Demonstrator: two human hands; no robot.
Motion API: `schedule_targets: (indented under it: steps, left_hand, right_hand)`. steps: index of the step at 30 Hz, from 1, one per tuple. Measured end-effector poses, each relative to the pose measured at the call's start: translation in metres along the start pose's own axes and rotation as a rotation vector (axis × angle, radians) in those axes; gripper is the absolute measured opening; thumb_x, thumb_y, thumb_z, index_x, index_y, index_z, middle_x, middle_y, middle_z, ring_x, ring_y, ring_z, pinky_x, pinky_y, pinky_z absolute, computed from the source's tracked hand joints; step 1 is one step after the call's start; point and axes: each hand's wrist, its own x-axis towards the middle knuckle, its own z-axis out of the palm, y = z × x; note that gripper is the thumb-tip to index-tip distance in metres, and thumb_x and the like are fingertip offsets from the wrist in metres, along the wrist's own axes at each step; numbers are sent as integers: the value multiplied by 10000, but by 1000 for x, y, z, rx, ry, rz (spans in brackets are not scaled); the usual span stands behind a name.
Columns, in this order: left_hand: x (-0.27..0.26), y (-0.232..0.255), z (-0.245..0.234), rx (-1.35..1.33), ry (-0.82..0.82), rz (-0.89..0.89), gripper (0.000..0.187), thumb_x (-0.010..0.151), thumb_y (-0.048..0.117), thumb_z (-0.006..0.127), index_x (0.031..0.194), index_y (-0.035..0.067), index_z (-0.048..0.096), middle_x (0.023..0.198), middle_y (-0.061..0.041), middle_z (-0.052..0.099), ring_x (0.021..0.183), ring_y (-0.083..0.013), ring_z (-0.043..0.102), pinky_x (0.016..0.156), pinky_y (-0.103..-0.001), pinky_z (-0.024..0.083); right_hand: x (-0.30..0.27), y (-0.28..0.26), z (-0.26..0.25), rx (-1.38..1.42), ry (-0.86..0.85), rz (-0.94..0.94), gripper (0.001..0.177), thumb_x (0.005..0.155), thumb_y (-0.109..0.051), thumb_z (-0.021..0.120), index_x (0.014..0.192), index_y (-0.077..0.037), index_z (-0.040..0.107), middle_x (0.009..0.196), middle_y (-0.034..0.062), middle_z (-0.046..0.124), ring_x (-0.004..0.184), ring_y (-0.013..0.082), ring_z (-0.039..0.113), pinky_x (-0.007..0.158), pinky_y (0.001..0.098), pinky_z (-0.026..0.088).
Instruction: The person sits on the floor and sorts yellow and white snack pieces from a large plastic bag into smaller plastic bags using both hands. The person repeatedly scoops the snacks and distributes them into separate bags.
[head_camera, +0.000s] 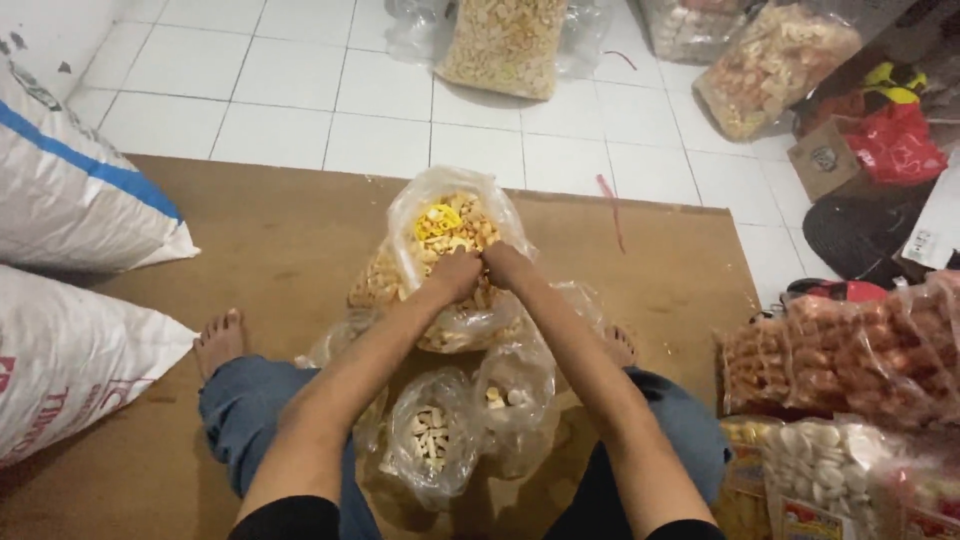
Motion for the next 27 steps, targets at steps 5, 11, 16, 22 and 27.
schedule_targets:
  steps: [5,11,16,22,27]
  left_hand:
    - [7,-11,16,115,-51,26,353,922,254,683,1227,81,726,1382,-87,625,1291,-341,538,990,-483,552]
    - [-15,4,0,209,-55,-3,326,968,240,637,1274,146,701,1450,-49,523,1303,-308,502,1010,-441,521]
    - [-12,7,10,270,14,5,284,978,209,613,1239,172,720,1422,-37,534,1261,-295,531,976,-434,517]
    - [-35,19,-14,328,87,4,288,1013,212,559,1256,202,713,1423,-6,552,1265,-265,531,975,-419,496]
    - [-45,26,-31,293,126,9,289,1002,146,555,1250,191,696,1352,-28,576,1234,-303,534,941,-450,498]
  right_hand:
    - [-3,-5,4,88,7,-4,339,916,-203,663,1217,-59,722,1164,266,700,1105,458,696,964,529,580]
    - [-5,-7,8,81,35,-43,330,922,-154,661,1236,-67,712,1141,276,712,1087,471,701,960,541,584]
    - [28,21,52,-2,71,-14,356,893,-203,686,1239,-119,706,1258,252,661,1105,441,700,956,488,600]
    - [0,-1,30,-41,123,0,395,909,-157,664,1281,-24,653,1302,307,542,1101,505,668,913,521,604]
    - [0,-2,37,-169,249,7,320,971,-79,519,1237,-32,690,1199,270,585,1048,486,696,805,474,630]
